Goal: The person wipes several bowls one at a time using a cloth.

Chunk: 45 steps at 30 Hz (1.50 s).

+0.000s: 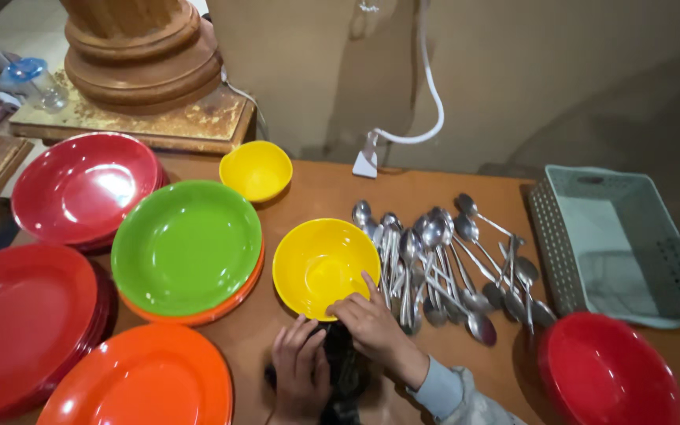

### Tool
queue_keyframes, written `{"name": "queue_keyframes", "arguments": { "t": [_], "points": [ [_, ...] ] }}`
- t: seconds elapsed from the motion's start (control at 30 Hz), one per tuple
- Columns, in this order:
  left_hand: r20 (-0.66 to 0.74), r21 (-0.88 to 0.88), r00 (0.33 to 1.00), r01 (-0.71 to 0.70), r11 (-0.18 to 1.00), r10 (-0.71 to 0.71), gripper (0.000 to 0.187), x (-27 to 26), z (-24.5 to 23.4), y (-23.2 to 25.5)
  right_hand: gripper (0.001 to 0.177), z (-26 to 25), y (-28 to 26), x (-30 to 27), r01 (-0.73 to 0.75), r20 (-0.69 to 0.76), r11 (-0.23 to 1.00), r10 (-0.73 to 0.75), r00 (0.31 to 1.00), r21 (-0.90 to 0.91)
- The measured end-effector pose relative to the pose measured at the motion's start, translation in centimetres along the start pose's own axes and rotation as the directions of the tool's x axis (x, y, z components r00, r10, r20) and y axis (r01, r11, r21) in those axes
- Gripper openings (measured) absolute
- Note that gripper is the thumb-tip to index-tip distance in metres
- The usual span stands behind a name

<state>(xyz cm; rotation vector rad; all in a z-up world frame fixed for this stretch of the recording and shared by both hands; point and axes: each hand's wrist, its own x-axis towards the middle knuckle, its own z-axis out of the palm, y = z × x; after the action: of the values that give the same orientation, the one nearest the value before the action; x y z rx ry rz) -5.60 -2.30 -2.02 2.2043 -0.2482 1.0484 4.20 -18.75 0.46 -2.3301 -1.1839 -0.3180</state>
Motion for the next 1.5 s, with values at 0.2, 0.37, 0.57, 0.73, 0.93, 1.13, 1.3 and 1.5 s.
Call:
{"name": "queue_keyframes", "arguments": {
  "t": [0.2,0.37,0.57,0.73,0.93,1.13,1.3,1.5],
  "points": [
    [-0.016,-0.085,0.998,0.066,0.994,-0.068,0.033,-2.7,-4.6,1.8,0.039,-0.6,-3.9,-4.2,0.076,-0.04,0.996,-0.075,0.996,0.036],
    [0.064,-0.132,0.959,0.282,0.95,-0.276,0.044,-3.9,-6.7,2.0,0.034,-1.3,-6.7,-7.8,0.115,-0.063,0.991,-0.111,0.992,0.063],
    [0.257,-0.271,0.814,0.579,0.769,-0.521,0.066,-7.8,-6.3,2.0,0.036,-5.5,-8.2,-13.0,0.09,0.049,0.996,-0.089,0.995,-0.019],
    [0.677,-0.12,0.619,0.628,0.769,-0.4,0.113,-8.0,-9.9,2.9,0.044,-8.5,-7.0,-17.5,0.024,0.029,0.997,-0.022,0.999,-0.079],
    [0.861,-0.113,0.507,0.095,0.989,0.049,0.101,-4.9,-10.2,4.7,0.047,-9.8,-5.4,-20.8,-0.154,-0.074,0.962,0.14,0.987,-0.225],
    [0.8,0.19,0.579,0.007,0.982,-0.159,0.088,-2.9,-4.5,3.0,0.046,-10.3,-4.3,-19.6,-0.206,-0.112,0.945,0.183,0.977,-0.253],
    [0.662,0.272,0.693,0.134,0.953,-0.286,0.082,-0.2,-0.4,1.7,0.042,-10.2,-2.9,-17.9,-0.26,-0.164,0.945,0.23,0.959,-0.197],
    [0.593,0.293,0.747,0.146,0.945,-0.299,0.08,0.9,1.4,0.3,0.037,-11.7,-1.6,-16.8,-0.288,-0.054,0.958,0.288,0.956,-0.003]
  ]
}}
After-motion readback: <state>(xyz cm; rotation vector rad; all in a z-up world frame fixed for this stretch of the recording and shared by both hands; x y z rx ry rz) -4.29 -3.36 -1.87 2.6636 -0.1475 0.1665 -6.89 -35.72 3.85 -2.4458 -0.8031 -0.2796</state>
